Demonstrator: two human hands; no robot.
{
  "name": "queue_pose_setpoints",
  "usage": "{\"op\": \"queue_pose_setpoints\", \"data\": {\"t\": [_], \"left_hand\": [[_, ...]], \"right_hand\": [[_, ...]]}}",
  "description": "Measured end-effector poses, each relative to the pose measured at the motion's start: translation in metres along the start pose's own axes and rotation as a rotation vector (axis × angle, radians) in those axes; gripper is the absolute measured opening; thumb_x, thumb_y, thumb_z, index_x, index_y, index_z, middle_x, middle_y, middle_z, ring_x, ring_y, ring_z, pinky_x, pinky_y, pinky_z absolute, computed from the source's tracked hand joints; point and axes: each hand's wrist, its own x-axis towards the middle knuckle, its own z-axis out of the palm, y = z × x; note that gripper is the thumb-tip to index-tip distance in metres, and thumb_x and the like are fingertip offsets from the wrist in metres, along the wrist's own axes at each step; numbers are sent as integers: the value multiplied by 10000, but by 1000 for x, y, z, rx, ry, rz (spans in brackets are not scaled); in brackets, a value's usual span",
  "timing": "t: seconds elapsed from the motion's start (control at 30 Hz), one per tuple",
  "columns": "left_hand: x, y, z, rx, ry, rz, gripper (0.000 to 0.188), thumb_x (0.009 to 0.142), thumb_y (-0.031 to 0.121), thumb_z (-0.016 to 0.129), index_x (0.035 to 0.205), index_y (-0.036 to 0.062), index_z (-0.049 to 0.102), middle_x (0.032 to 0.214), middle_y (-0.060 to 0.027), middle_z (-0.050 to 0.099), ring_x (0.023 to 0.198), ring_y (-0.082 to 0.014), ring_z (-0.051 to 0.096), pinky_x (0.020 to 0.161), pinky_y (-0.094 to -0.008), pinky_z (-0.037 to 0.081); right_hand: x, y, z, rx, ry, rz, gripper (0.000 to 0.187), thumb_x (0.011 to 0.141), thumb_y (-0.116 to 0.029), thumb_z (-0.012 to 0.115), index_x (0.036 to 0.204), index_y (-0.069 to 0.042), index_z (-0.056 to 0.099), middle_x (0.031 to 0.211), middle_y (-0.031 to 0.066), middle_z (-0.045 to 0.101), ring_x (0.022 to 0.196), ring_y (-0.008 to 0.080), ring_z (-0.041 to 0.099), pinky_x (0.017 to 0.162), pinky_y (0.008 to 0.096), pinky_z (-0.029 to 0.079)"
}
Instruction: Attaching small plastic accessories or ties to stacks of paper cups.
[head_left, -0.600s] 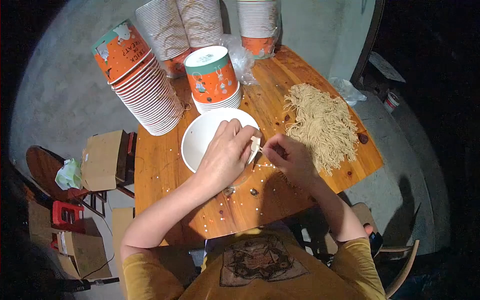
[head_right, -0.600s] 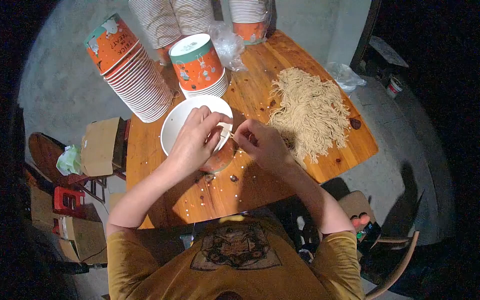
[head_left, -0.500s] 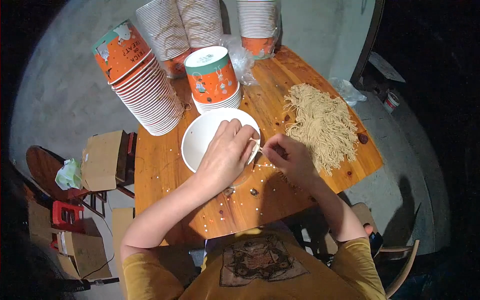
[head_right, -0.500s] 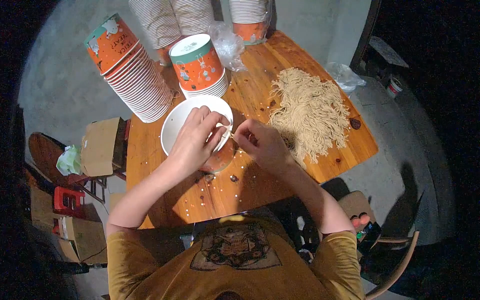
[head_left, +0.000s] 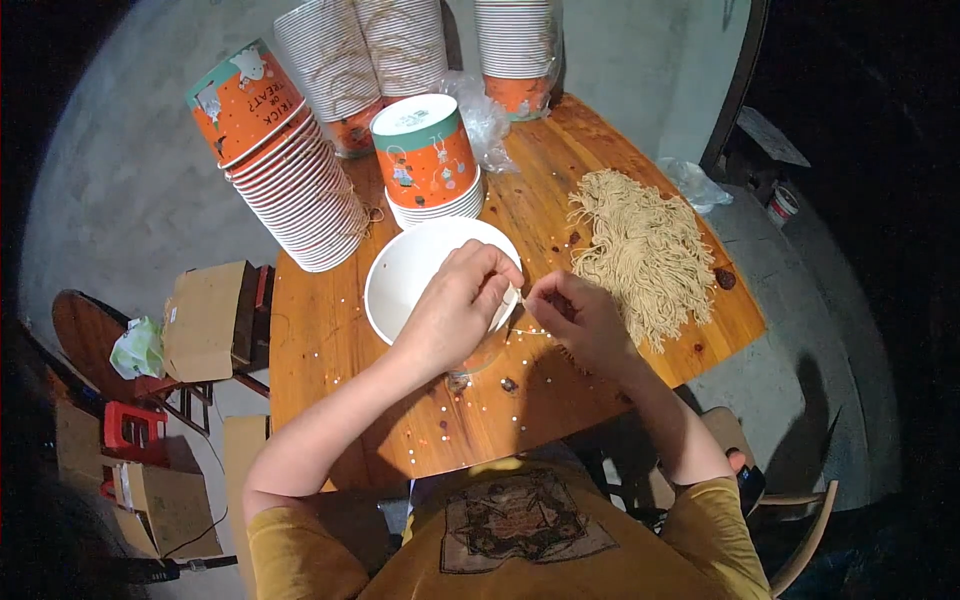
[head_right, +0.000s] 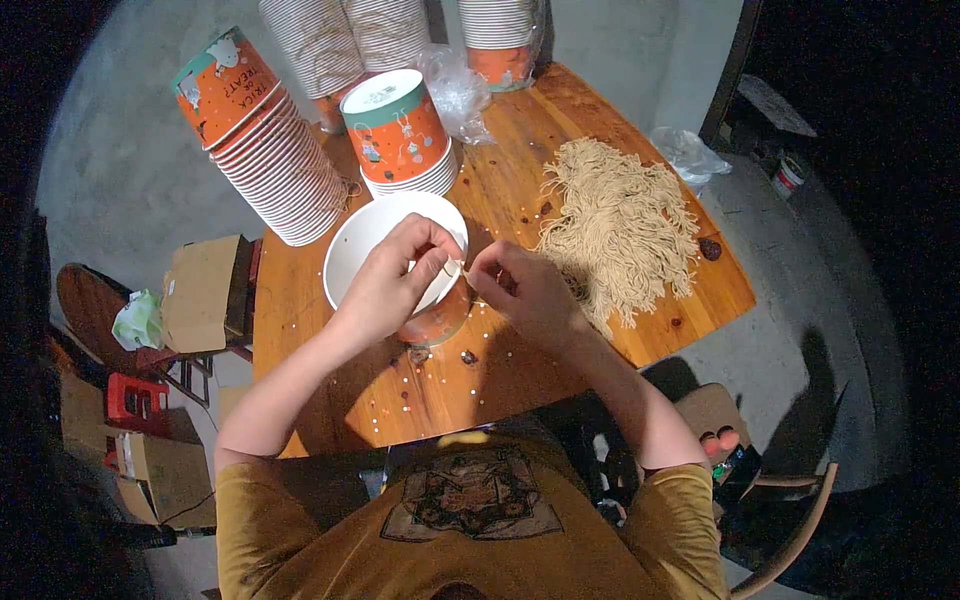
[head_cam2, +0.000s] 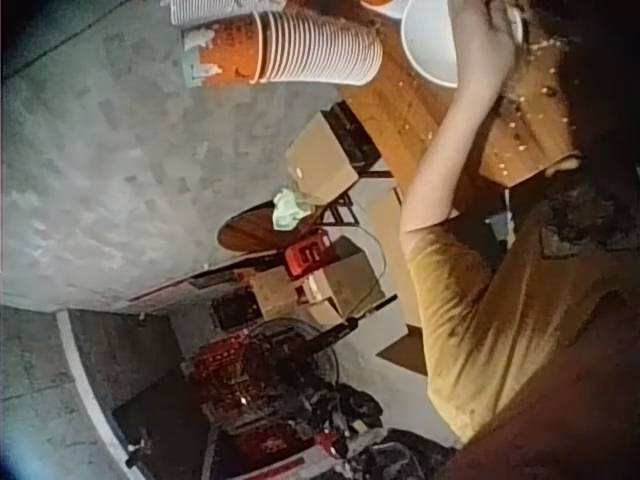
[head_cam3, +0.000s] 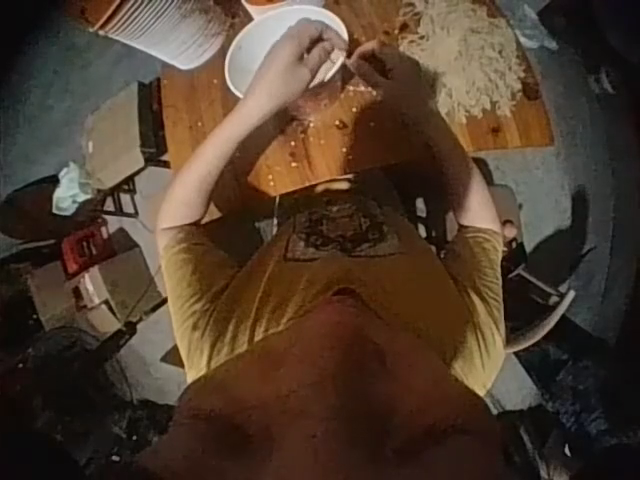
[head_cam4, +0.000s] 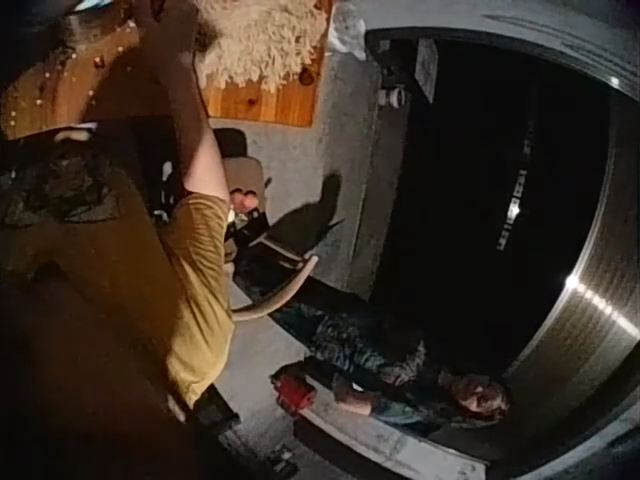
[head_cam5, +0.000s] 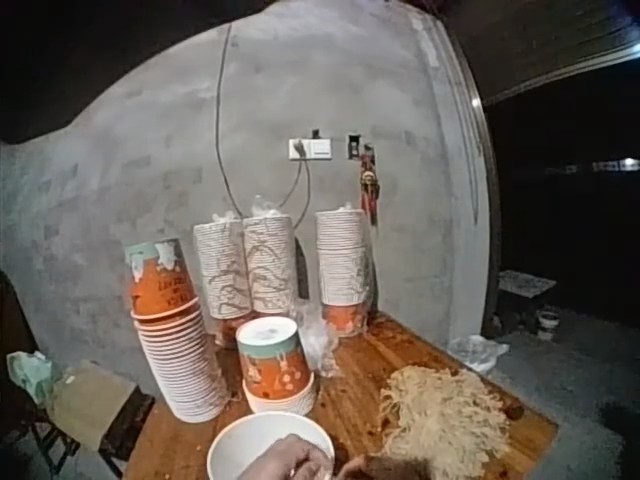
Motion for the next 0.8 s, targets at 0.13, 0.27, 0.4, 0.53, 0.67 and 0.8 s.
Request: {"op": "queue_pose_setpoints", "data": {"t": [0.13,0.27,0.4,0.53,0.67,0.8], "left_hand": [[0,0,1,-180,-66,-151,70,919,91,512,920,33,551,875,-30,540,826,-114,502,767,-259,420],[2,1,3,-110,-78,-114,78,924,98,516,946,27,540,871,-17,541,808,-83,495,751,-239,426],[2,2,6,-246,-27,-140,86,858,50,524,932,7,516,833,-116,536,810,-255,533,749,-342,433],[2,8,4,-317,-6,-225,143,854,24,534,985,10,478,805,-102,521,766,-227,529,707,-319,436],[-1,6,2,-203,29,-146,122,897,39,541,998,26,473,803,-11,500,760,-86,489,688,-238,419],[-1,6,1,-147,63,-133,124,890,43,551,988,33,476,800,-15,503,754,-94,493,674,-240,415]], "right_hand": [[1,1,-2,-42,-32,-22,139,898,-183,575,901,-46,553,735,24,556,629,85,499,582,253,434],[0,14,5,331,14,59,164,923,-212,548,950,-51,550,724,-4,519,627,68,461,574,247,411],[5,10,8,345,13,-11,181,930,-226,544,977,-51,547,702,-26,488,613,54,423,559,235,386],[7,4,5,182,-18,32,172,912,-214,574,940,-45,566,650,-34,471,586,54,408,540,237,376],[6,-1,4,73,9,52,172,879,-209,614,872,-39,584,622,-17,472,567,63,422,528,246,380],[-1,2,4,3,-8,60,181,864,-212,628,853,-38,582,630,3,495,573,74,446,537,254,393]]}}
